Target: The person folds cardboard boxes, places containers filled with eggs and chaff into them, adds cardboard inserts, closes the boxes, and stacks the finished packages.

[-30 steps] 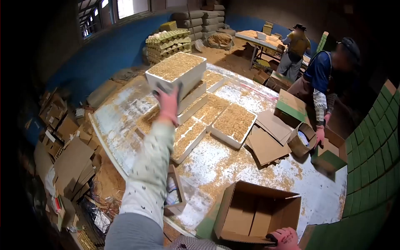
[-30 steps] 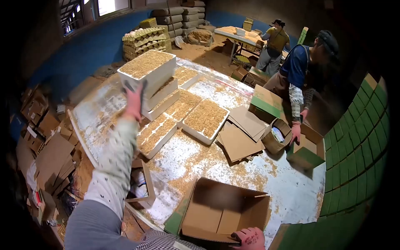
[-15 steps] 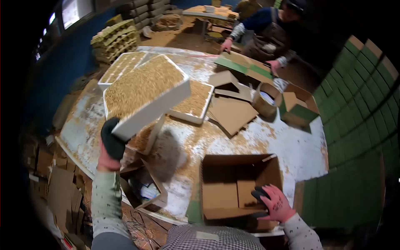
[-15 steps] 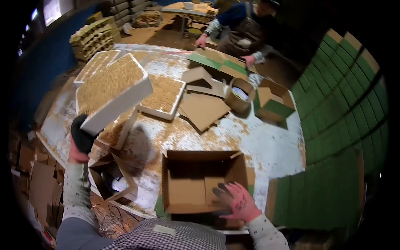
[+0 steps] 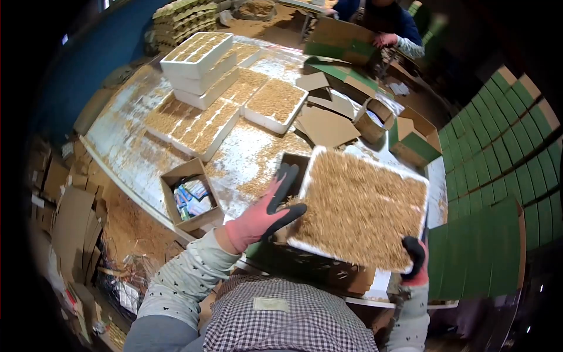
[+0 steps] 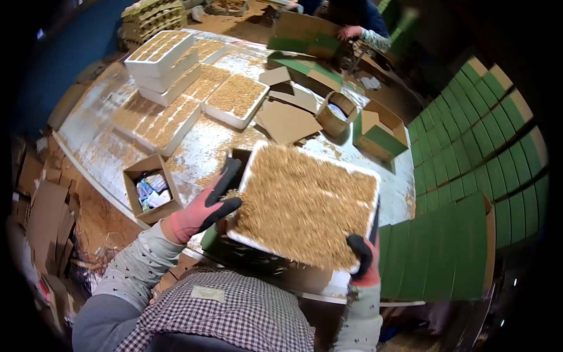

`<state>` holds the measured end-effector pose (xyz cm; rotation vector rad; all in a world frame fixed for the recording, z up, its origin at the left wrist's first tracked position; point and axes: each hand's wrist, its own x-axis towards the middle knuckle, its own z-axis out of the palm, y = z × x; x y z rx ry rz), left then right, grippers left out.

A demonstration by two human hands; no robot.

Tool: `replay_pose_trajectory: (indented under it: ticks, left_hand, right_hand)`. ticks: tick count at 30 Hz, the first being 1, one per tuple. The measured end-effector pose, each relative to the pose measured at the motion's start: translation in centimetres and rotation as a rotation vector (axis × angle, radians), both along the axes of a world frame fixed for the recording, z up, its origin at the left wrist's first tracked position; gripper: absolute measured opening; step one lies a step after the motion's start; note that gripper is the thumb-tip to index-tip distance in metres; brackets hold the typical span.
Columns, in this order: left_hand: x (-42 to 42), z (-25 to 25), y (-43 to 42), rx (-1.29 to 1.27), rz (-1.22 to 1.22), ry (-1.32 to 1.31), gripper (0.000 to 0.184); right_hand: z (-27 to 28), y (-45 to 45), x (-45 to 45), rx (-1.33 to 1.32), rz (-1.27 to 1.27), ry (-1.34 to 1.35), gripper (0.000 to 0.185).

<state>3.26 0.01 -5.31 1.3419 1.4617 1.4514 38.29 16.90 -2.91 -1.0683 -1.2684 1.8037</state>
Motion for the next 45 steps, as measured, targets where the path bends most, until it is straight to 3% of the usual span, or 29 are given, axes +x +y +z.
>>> replay_pose_trajectory:
  ticks: [2,4,5,6,8,10,11,12,14,15,16,18,21,23,24,25,26,27,28,30,32,35,36,38,41,42,43,44,45]
  left_hand:
    - [1.3,-3.7,-1.0,-0.015,0.088,-0.210,0.069]
    - [2.6,-4.0,-1.0,0.129,0.269,0.323,0.069]
    - [2.3,-3.7,-0.7,0.100,0.344,0.273,0.068]
    - [1.8,-3.5,-1.3,0.014,0.487,0.031,0.069]
    - [-2.8,-6.2,-1.7,0.205,0.609,0.008,0.065]
    - [-7.8,-3.7,-5.5,-0.102,0.626,0.505,0.052]
    - [-10.0,-3.6,-6.7,-0.394,0.604,0.750,0.044]
    - [-11.7,-3.9,-8.0,-0.689,0.559,0.988,0.037]
    - [-14.8,-8.8,-9.7,-0.981,0.291,1.334,0.032]
    - [-16.1,-12.5,-11.0,-0.881,0.290,1.447,0.029]
    - [-16.9,-15.2,-11.5,-0.764,0.296,1.557,0.027]
    - [-17.0,-13.5,-10.7,-1.013,0.185,1.282,0.023]
    - [-16.8,-12.2,-12.2,-0.682,0.474,1.268,0.013]
    - [-16.9,-11.8,-12.6,-0.623,0.602,1.132,0.028]
    - [-17.1,-11.9,-12.9,-0.683,0.590,1.007,0.037]
    - [-17.2,-12.4,-13.3,-0.643,0.616,1.009,0.043]
    - [-17.2,-12.9,-13.8,-0.605,0.642,1.012,0.049]
    - [-17.2,-13.2,-14.0,-0.579,0.657,1.026,0.052]
    - [-17.2,-13.5,-14.2,-0.554,0.677,1.038,0.055]
    - [-17.1,-12.1,-13.7,-0.638,0.681,0.890,0.047]
    - [-17.0,-12.9,-14.2,-0.487,0.774,0.931,0.041]
    - [-16.8,-11.0,-13.2,-0.492,0.861,0.642,0.033]
    - [-15.8,-8.4,-10.9,-0.394,0.887,0.606,0.031]
    - [-11.9,-1.9,-4.7,-0.229,0.902,0.531,0.027]
    - [-6.9,1.6,2.7,0.304,0.142,0.730,0.017]
    - [-3.8,1.7,4.6,0.302,-0.061,0.796,0.025]
    - [-1.4,1.1,6.4,0.192,-0.259,0.930,0.033]
    - [-0.7,1.1,6.3,0.128,-0.289,0.965,0.036]
    - [-0.5,1.3,6.4,0.065,-0.319,0.995,0.038]
  right_hand:
    - [-1.4,0.7,2.7,0.179,0.050,-0.247,0.044]
    - [2.2,-1.4,-1.5,0.443,0.304,-0.256,0.048]
    - [2.5,-1.6,-3.0,0.543,0.380,-0.395,0.040]
    - [3.0,-1.9,-4.7,0.648,0.450,-0.533,0.034]
    - [4.4,-2.1,-9.3,0.183,0.463,-0.273,0.074]
    - [0.3,2.0,-6.6,0.218,0.516,-0.558,0.078]
    - [0.7,1.7,-7.0,0.424,0.538,-1.040,0.079]
    - [1.4,0.9,-8.1,0.653,0.616,-1.161,0.082]
    - [0.3,1.2,-9.5,0.819,0.688,-1.243,0.073]
    - [-0.7,2.2,-9.9,0.935,0.801,-1.191,0.060]
    - [-1.8,2.7,-10.4,1.002,0.914,-1.432,0.051]
    - [-2.6,4.2,-11.5,1.150,1.129,-1.539,0.049]
    - [3.1,6.1,-19.0,0.955,1.568,-1.781,0.044]
    - [6.5,8.7,-24.0,0.653,1.313,-1.549,0.055]
    - [6.5,11.2,-25.7,0.869,1.203,-1.292,0.055]
    - [7.4,11.6,-28.7,0.609,1.036,-1.218,0.036]
    - [6.5,12.9,-31.0,0.582,0.980,-1.050,0.035]
    - [3.6,15.4,-33.0,0.752,0.987,-1.150,0.057]
    - [-0.9,18.2,-34.2,1.107,0.917,-1.232,0.068]
    - [-5.9,19.8,-37.4,1.044,0.974,-1.567,0.098]
    - [-10.5,19.8,-38.3,1.194,0.789,-1.852,0.089]
    - [-17.5,22.0,-38.8,0.996,0.776,-1.705,0.074]
    - [-18.1,21.6,-39.0,1.278,0.852,-1.715,0.065]
    - [-14.5,21.6,-38.9,0.967,0.985,-1.459,0.075]
    - [-9.5,21.3,-36.9,1.127,0.761,-1.136,0.088]
    - [-8.5,21.6,-35.6,1.336,0.675,-0.954,0.094]
    - [-4.9,20.0,-34.2,1.228,0.679,-0.943,0.090]
    - [-1.3,18.4,-32.7,1.122,0.675,-0.931,0.086]
    - [0.4,18.2,-29.9,1.265,0.530,-0.675,0.072]
